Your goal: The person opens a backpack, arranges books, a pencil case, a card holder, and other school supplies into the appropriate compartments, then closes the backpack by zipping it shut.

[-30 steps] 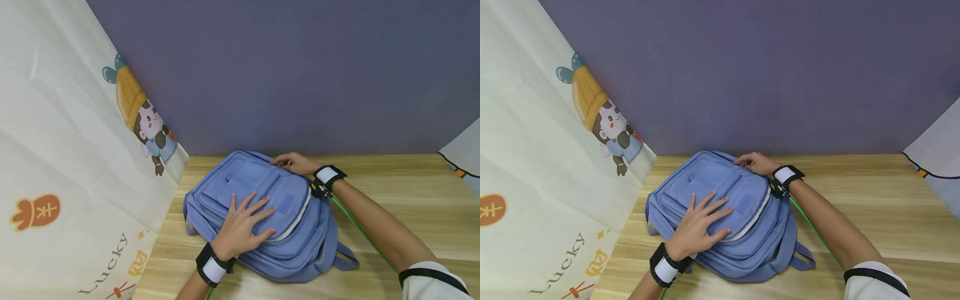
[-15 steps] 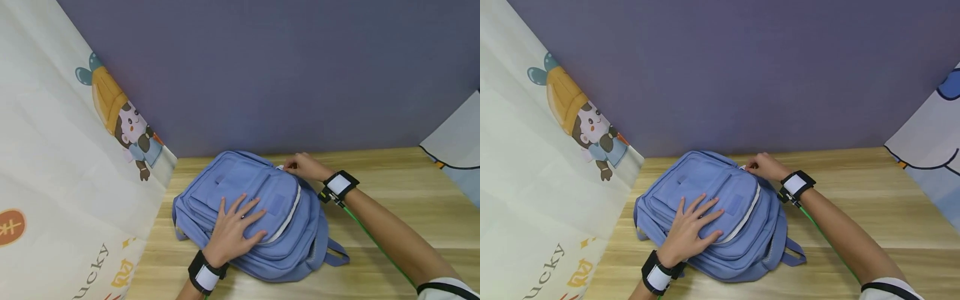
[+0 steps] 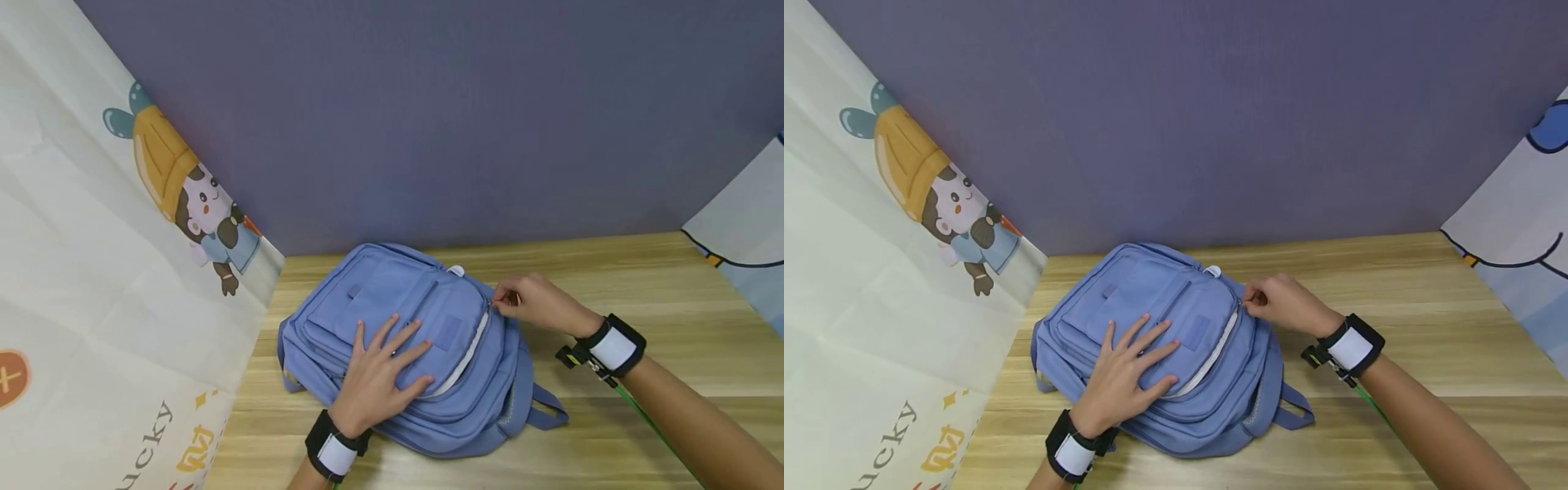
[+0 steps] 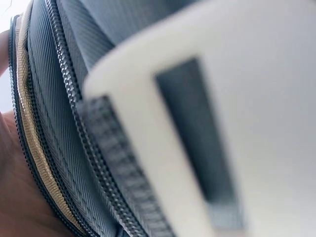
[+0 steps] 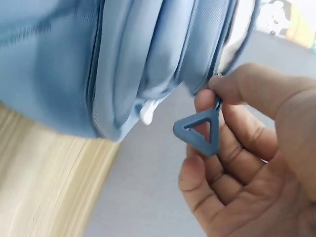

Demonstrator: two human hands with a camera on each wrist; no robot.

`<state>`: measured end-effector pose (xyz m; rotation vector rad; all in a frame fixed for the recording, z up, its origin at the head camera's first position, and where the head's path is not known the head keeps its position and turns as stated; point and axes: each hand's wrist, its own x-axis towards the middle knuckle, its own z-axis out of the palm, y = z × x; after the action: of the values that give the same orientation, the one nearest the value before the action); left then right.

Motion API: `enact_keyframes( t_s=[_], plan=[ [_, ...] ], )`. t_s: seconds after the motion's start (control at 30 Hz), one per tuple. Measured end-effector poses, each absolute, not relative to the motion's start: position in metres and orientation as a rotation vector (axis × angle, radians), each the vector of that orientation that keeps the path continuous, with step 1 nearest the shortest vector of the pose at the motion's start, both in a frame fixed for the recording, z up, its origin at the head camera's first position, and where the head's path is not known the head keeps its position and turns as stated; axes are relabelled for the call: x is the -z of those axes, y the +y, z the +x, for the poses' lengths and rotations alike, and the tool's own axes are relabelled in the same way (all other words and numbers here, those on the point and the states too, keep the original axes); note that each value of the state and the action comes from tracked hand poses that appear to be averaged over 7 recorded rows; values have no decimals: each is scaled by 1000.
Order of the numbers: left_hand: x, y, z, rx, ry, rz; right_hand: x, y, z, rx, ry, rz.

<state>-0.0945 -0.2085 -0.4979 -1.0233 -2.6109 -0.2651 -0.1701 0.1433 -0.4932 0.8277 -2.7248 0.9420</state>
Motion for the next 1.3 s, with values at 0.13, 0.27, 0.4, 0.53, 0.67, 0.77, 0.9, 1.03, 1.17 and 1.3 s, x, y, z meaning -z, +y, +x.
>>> enact_keyframes(
  t_s=[0.13,0.27,0.4,0.53,0.67,0.77,0.9,1.03,1.17,1.3],
  plan=[
    [498,-208,-95,279,-2604,-1038,490,137,-148,-919,-2716,853],
    [498,-208,-95,279,-2594,-1040,487,126,-124,-862,-2693,883],
    [497,-205,-95,264,-2600,-1037,485,112,-101,-811,-2688,900],
    [492,-201,-95,263,-2657,-1033,484,98,-84,-741,-2664,911],
    [484,-191,-89,319,-2610,-1067,482,86,-73,-720,-2663,893],
    [480,-177,-78,342,-2495,-1152,480,82,-67,-779,-2678,873],
    [482,-155,-69,280,-2434,-1278,474,82,-61,-896,-2661,962],
    [488,-141,-71,227,-2409,-1290,472,89,-64,-1085,-2588,1129],
    [492,-137,-73,291,-2353,-1266,481,98,-79,-1099,-2507,1104],
    [492,-137,-72,408,-2335,-1255,499,98,-95,-803,-2478,1100]
  ],
)
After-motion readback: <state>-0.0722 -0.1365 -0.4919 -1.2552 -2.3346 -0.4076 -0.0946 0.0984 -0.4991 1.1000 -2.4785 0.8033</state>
